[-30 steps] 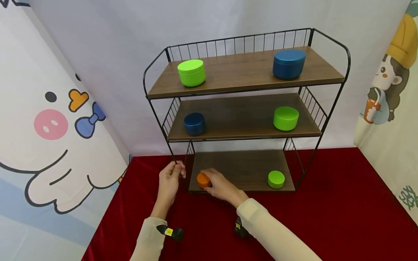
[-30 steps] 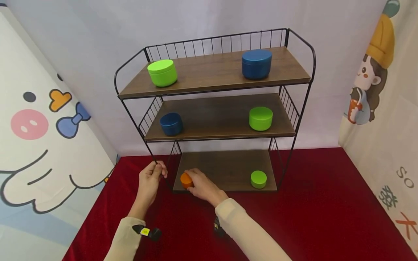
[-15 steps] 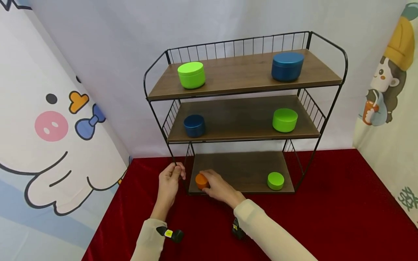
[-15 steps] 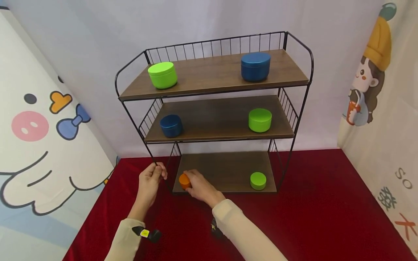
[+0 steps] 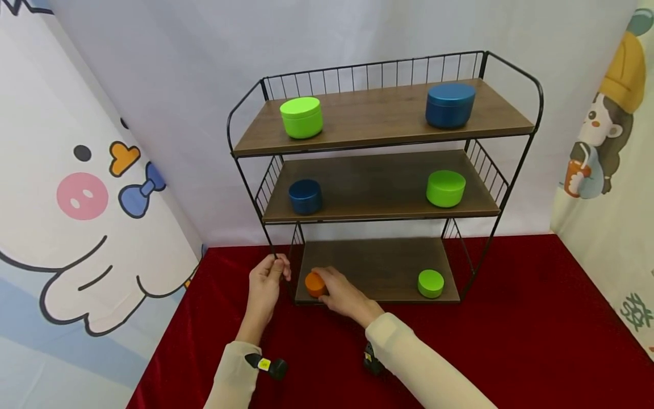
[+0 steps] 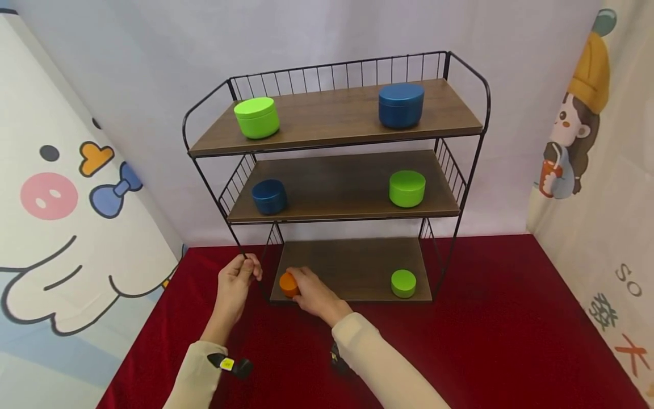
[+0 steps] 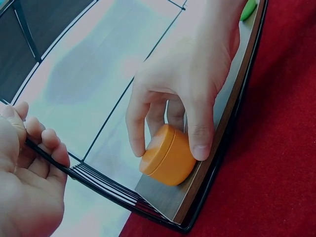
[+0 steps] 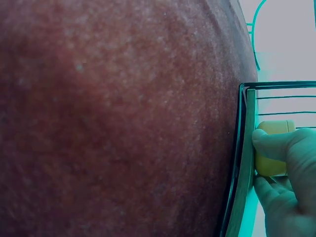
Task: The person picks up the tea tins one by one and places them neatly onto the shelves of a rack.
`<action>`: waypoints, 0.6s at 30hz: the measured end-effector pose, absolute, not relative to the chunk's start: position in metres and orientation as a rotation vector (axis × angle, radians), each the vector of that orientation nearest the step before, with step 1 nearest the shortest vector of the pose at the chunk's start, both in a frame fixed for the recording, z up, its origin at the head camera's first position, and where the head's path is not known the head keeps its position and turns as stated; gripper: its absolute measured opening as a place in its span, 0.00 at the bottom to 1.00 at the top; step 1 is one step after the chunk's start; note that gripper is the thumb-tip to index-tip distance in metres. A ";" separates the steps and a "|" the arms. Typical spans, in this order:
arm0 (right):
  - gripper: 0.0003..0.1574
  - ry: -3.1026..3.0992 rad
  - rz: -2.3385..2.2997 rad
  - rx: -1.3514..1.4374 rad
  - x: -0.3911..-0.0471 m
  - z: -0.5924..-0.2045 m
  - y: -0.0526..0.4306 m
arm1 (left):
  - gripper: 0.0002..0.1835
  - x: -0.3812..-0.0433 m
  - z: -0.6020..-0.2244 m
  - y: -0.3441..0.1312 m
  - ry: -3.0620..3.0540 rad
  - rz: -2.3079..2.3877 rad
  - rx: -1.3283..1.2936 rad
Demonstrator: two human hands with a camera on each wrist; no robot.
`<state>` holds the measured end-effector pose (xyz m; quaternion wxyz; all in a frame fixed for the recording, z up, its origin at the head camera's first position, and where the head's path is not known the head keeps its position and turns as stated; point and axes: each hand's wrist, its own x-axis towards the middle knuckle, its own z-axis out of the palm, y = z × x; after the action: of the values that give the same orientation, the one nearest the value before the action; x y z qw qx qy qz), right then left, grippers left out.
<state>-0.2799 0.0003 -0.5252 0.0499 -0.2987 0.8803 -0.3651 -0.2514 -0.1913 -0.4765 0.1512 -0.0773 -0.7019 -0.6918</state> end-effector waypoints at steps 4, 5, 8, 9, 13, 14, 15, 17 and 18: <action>0.43 2.682 -1.130 -0.896 -0.276 -0.525 0.006 | 0.17 -0.253 -0.478 -0.188 -2.009 -1.977 -0.238; 0.44 2.683 -1.139 -0.888 -0.275 -0.526 0.008 | 0.17 -0.254 -0.478 -0.187 -2.009 -1.973 -0.240; 0.45 2.689 -1.165 -0.848 -0.270 -0.528 0.014 | 0.17 -0.255 -0.480 -0.185 -2.018 -1.944 -0.238; 0.46 2.688 -1.174 -0.825 -0.268 -0.529 0.016 | 0.17 -0.255 -0.481 -0.184 -2.024 -1.930 -0.234; 0.46 2.652 -1.204 -0.763 -0.258 -0.530 0.024 | 0.14 -0.252 -0.481 -0.186 -2.037 -1.894 -0.164; 0.46 2.638 -1.218 -0.752 -0.256 -0.530 0.027 | 0.14 -0.250 -0.480 -0.187 -2.036 -1.896 -0.146; 0.46 2.630 -1.228 -0.749 -0.253 -0.529 0.030 | 0.14 -0.249 -0.479 -0.188 -2.037 -1.905 -0.123; 0.45 2.624 -1.231 -0.746 -0.248 -0.527 0.036 | 0.14 -0.247 -0.477 -0.190 -2.048 -1.911 -0.078; 0.45 2.626 -1.230 -0.743 -0.245 -0.526 0.040 | 0.14 -0.246 -0.476 -0.191 -2.061 -1.904 -0.058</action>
<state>-0.2450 0.0399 -0.5261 0.0742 -0.2475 0.8748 -0.4099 -0.2456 -0.1907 -0.4764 0.1670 -0.0203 -0.7241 -0.6689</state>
